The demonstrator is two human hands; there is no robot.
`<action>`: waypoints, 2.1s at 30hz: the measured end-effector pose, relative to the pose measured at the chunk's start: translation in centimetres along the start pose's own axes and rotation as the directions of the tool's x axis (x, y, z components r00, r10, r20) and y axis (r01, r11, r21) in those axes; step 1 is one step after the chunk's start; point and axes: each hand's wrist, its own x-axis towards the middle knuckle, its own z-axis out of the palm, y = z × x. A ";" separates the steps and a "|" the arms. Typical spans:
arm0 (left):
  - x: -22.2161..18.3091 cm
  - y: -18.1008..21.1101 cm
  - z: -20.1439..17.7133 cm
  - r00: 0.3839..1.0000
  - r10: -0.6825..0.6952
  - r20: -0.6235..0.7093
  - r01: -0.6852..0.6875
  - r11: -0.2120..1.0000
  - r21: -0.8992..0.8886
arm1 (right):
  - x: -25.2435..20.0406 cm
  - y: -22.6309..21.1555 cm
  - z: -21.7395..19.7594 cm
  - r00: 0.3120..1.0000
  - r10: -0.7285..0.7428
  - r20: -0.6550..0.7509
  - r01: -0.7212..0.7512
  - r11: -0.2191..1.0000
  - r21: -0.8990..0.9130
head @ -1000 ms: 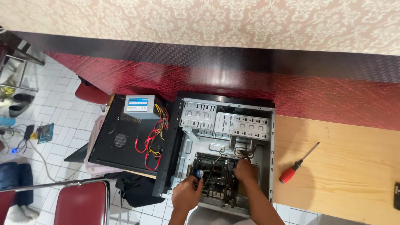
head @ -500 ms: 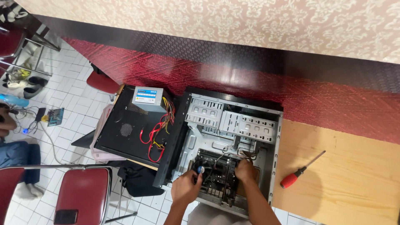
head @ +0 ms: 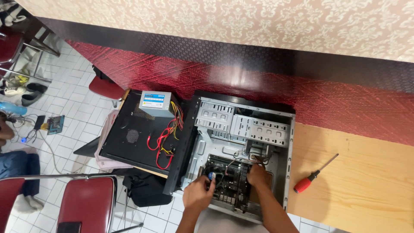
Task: Connecting internal power and signal cables to a motherboard inside a PC case.
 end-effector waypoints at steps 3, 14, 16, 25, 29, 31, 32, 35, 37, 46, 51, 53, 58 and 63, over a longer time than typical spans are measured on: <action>0.4 -0.2 0.0 0.995 0.044 0.091 -0.044 0.999 0.001 | 3.4 0.9 2.4 0.998 0.013 -0.061 -0.016 0.999 -0.045; 1.0 -2.1 0.6 0.865 0.471 0.172 -0.483 0.875 0.032 | 6.8 5.0 4.0 0.989 -0.100 -0.105 0.107 0.992 0.067; 0.8 -1.2 -1.2 0.839 0.494 0.229 -0.509 0.861 0.008 | 6.9 5.4 3.8 0.983 -0.123 -0.138 0.142 0.980 0.142; 1.5 -1.0 -4.7 0.551 0.527 0.647 -0.598 0.790 -0.134 | 0.7 0.5 -1.0 0.992 0.102 0.068 -0.114 0.971 0.208; 1.4 -1.0 -6.2 0.465 0.534 0.706 -0.592 0.781 -0.201 | -0.3 0.2 0.0 0.988 0.141 0.071 -0.157 0.917 0.367; 1.8 -0.8 -6.6 0.438 0.536 0.721 -0.602 0.771 -0.208 | 1.3 1.0 0.8 0.983 0.174 0.053 -0.180 0.887 0.424; 1.8 -1.1 -6.3 0.427 0.566 0.706 -0.632 0.745 -0.215 | 2.4 2.0 1.8 0.987 0.161 0.017 -0.154 0.896 0.416; 1.5 -1.2 -6.5 0.396 0.580 0.712 -0.660 0.719 -0.218 | 5.8 4.9 5.1 0.989 0.137 -0.057 -0.104 0.916 0.387; 1.6 -0.7 -6.5 0.387 0.580 0.717 -0.674 0.708 -0.209 | 7.2 6.5 5.8 0.986 0.115 -0.124 -0.062 0.930 0.363; 3.8 -1.1 -2.4 0.411 0.516 0.751 -0.462 0.828 -0.317 | 10.6 7.6 6.9 0.981 -0.048 -0.186 0.097 0.960 0.263; 6.6 3.0 -2.8 0.649 0.541 0.535 -0.427 0.841 -0.332 | 14.9 9.5 10.4 0.888 -0.381 -0.255 0.370 0.924 -0.094; 10.5 5.4 -0.6 0.712 0.554 0.431 -0.456 0.832 -0.316 | 14.3 8.4 6.6 0.918 -0.331 -0.218 0.314 0.943 -0.106; 13.6 5.1 3.1 0.729 0.656 0.196 -0.552 0.733 -0.398 | 12.9 7.7 6.1 0.942 -0.305 -0.140 0.278 0.943 -0.180; 13.1 3.1 5.2 0.674 0.687 0.273 -0.516 0.701 -0.492 | 12.3 7.6 5.9 0.977 -0.186 -0.102 0.197 0.973 0.116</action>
